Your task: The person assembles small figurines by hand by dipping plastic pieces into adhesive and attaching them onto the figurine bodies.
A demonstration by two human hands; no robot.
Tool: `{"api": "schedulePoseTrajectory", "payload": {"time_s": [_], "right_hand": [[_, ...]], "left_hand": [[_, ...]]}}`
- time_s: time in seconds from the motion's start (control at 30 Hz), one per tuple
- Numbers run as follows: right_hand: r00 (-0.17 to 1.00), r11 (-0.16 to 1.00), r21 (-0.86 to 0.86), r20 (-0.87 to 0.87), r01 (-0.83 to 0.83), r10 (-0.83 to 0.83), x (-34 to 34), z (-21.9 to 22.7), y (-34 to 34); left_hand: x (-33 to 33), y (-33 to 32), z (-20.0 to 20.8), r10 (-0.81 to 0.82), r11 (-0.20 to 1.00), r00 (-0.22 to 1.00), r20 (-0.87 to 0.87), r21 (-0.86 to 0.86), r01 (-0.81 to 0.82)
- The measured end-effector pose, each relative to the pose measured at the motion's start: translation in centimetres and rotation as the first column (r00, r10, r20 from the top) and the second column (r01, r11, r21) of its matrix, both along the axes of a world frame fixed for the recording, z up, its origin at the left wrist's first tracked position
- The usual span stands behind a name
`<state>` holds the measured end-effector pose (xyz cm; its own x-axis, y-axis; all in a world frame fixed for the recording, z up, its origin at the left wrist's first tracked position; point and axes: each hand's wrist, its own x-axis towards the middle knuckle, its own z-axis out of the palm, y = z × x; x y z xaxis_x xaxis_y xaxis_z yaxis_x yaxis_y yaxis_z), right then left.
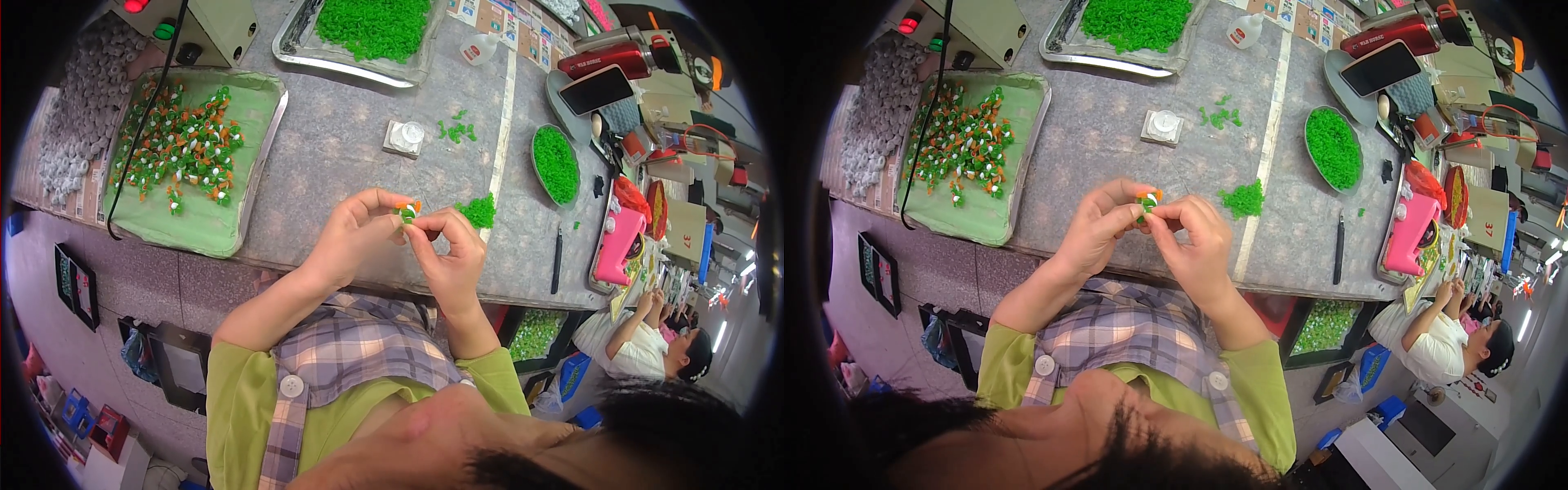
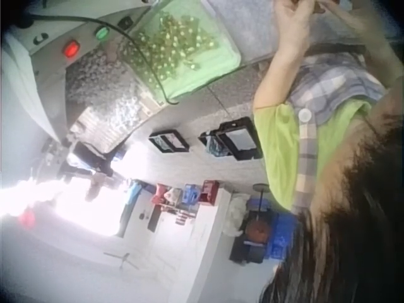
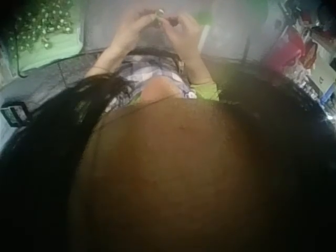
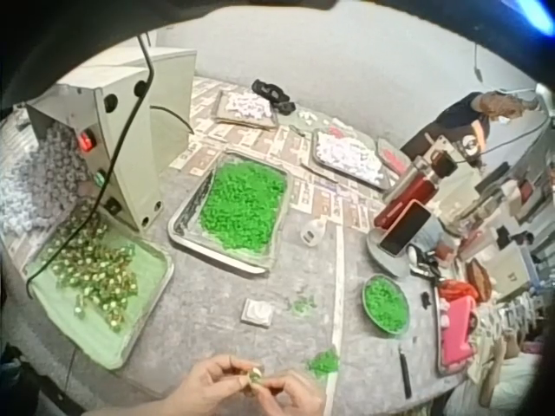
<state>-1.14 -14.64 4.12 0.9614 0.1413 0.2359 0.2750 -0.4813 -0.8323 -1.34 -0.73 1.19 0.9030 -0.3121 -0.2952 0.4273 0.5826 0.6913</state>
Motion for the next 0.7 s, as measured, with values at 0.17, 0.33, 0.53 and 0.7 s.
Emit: {"api": "schedulePoseTrajectory", "payload": {"time_s": [0.17, 0.33, 0.53, 0.7], "right_hand": [[0.999, 1.0, 0.01, -0.041, -0.01, 0.01, 0.05, -0.15, -0.31], [0.999, 1.0, -0.003, -0.04, -0.002, 0.002, 0.01, -0.21, -0.43], [1.0, 1.0, -0.007, -0.013, -0.005, 0.005, 0.01, -0.08, -0.45], [0.997, 0.995, -0.087, 0.07, -0.039, 0.045, 0.06, -0.3, -0.66]], "left_hand": [[-0.01, -0.22, 0.02, 0.002, 0.999, 1.0, -0.01, 0.038, -0.001], [-0.06, -0.48, 0.11, 0.016, 0.998, 1.0, -0.006, 0.062, -0.015], [-0.1, -0.65, 0.0, 0.025, 0.998, 0.999, -0.02, 0.066, -0.024], [-0.14, -0.7, 0.16, 0.023, 0.996, 1.0, -0.009, 0.083, -0.022]]}}
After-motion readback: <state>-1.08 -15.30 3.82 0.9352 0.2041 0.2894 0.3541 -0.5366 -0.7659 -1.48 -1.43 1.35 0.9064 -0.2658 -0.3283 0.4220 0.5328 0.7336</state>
